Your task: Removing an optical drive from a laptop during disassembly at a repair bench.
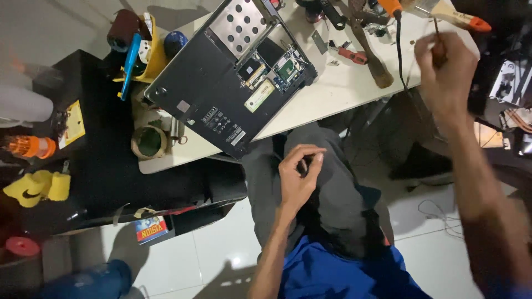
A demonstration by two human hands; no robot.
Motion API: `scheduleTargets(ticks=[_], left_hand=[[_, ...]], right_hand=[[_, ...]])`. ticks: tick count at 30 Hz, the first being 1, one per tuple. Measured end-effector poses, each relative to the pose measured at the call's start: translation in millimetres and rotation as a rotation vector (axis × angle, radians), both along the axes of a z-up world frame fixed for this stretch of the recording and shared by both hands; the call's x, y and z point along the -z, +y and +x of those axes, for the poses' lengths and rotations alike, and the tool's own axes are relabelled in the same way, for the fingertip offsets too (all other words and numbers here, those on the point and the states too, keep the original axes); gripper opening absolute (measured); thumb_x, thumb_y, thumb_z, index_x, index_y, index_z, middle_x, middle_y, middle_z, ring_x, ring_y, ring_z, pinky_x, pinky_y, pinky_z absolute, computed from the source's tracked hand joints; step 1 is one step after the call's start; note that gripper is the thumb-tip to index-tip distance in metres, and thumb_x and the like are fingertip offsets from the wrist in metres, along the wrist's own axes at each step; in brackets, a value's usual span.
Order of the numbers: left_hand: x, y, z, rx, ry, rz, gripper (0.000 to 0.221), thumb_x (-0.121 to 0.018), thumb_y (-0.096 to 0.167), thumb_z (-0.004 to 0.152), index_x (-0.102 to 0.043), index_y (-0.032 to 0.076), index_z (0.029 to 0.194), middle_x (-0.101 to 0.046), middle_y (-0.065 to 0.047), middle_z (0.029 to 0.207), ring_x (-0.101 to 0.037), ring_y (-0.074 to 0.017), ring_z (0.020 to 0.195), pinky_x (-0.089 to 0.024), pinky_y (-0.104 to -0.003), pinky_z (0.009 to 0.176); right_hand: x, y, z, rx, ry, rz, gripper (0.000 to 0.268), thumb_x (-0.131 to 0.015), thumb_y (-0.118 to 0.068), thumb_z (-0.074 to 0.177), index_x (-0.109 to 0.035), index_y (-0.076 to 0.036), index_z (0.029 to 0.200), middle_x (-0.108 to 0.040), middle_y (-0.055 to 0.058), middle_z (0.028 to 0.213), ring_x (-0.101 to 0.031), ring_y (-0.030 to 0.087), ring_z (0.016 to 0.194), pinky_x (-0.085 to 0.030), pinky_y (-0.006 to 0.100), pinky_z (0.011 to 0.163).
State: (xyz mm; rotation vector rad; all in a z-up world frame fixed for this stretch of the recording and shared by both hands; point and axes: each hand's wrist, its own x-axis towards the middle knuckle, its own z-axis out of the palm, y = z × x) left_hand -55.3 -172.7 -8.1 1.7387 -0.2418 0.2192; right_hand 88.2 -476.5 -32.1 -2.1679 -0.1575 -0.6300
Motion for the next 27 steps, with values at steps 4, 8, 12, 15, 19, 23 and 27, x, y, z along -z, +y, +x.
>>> scheduleTargets(ticks=[4, 8, 12, 15, 19, 23, 27], left_hand=[[-6.7, -16.8, 10.7, 0.114, 0.179, -0.282, 0.019, -0.063, 0.019, 0.105, -0.073, 0.004, 0.102, -0.072, -0.011, 0.106, -0.064, -0.0127, 0.078, -0.053, -0.026, 0.075], [14.8, -25.2, 14.3, 0.091, 0.320, -0.414, 0.017, -0.069, 0.021, 0.104, -0.078, 0.008, 0.100, -0.071, -0.011, 0.075, -0.064, -0.0140, 0.065, -0.049, -0.027, 0.056], [28.3, -21.4, 12.7, 0.076, 0.400, -0.492, 0.018, -0.071, 0.023, 0.101, -0.076, 0.008, 0.094, -0.070, -0.011, 0.071, -0.064, -0.0128, 0.066, -0.047, -0.025, 0.053], [28.6, -13.4, 10.0, 0.081, 0.488, -0.528, 0.016, -0.073, 0.021, 0.099, -0.076, 0.008, 0.092, -0.072, -0.011, 0.075, -0.068, -0.0149, 0.070, -0.048, -0.024, 0.053], [15.8, -3.5, 8.7, 0.127, 0.611, -0.565, 0.016, -0.077, 0.017, 0.096, -0.075, 0.004, 0.088, -0.070, -0.009, 0.075, -0.063, -0.0140, 0.066, -0.047, -0.024, 0.051], [30.9, 2.4, 11.6, 0.113, 0.631, -0.570, 0.010, -0.077, 0.015, 0.094, -0.076, 0.005, 0.091, -0.073, -0.010, 0.082, -0.068, -0.0168, 0.073, -0.047, -0.022, 0.053], [27.2, 3.1, 14.2, 0.086, 0.598, -0.598, 0.008, -0.078, 0.012, 0.092, -0.074, 0.005, 0.088, -0.071, -0.010, 0.078, -0.067, -0.0165, 0.071, -0.046, -0.022, 0.051]], right_hand=[[13.0, 47.7, -66.4, 0.041, -0.072, 0.134, 0.028, -0.068, 0.004, 0.119, -0.053, -0.002, 0.096, -0.046, 0.007, 0.078, -0.041, 0.018, 0.070, -0.033, 0.035, 0.063], [-1.4, 105.7, -112.9, -0.087, -0.034, 0.298, 0.011, -0.079, -0.001, 0.099, -0.070, 0.000, 0.093, -0.065, 0.016, 0.073, -0.059, 0.029, 0.057, -0.042, 0.034, 0.051], [-14.1, 138.5, -131.9, -0.205, 0.020, 0.395, 0.007, -0.081, -0.004, 0.089, -0.074, -0.005, 0.091, -0.072, 0.009, 0.074, -0.061, 0.019, 0.054, -0.047, 0.029, 0.053], [-14.5, 144.1, -135.5, -0.299, -0.023, 0.432, 0.005, -0.076, -0.002, 0.092, -0.072, -0.001, 0.095, -0.066, 0.012, 0.067, -0.058, 0.021, 0.051, -0.047, 0.030, 0.051], [-12.1, 137.7, -133.3, -0.394, -0.021, 0.455, 0.006, -0.074, 0.001, 0.092, -0.071, 0.002, 0.097, -0.064, 0.014, 0.069, -0.054, 0.018, 0.053, -0.047, 0.032, 0.052], [-19.7, 138.4, -129.6, -0.412, -0.022, 0.420, 0.009, -0.074, 0.000, 0.093, -0.073, 0.004, 0.101, -0.061, 0.015, 0.068, -0.056, 0.022, 0.052, -0.046, 0.032, 0.051], [-23.4, 138.8, -128.0, -0.411, -0.056, 0.354, 0.010, -0.077, 0.000, 0.089, -0.072, 0.004, 0.097, -0.057, 0.014, 0.063, -0.055, 0.024, 0.051, -0.043, 0.031, 0.049]])
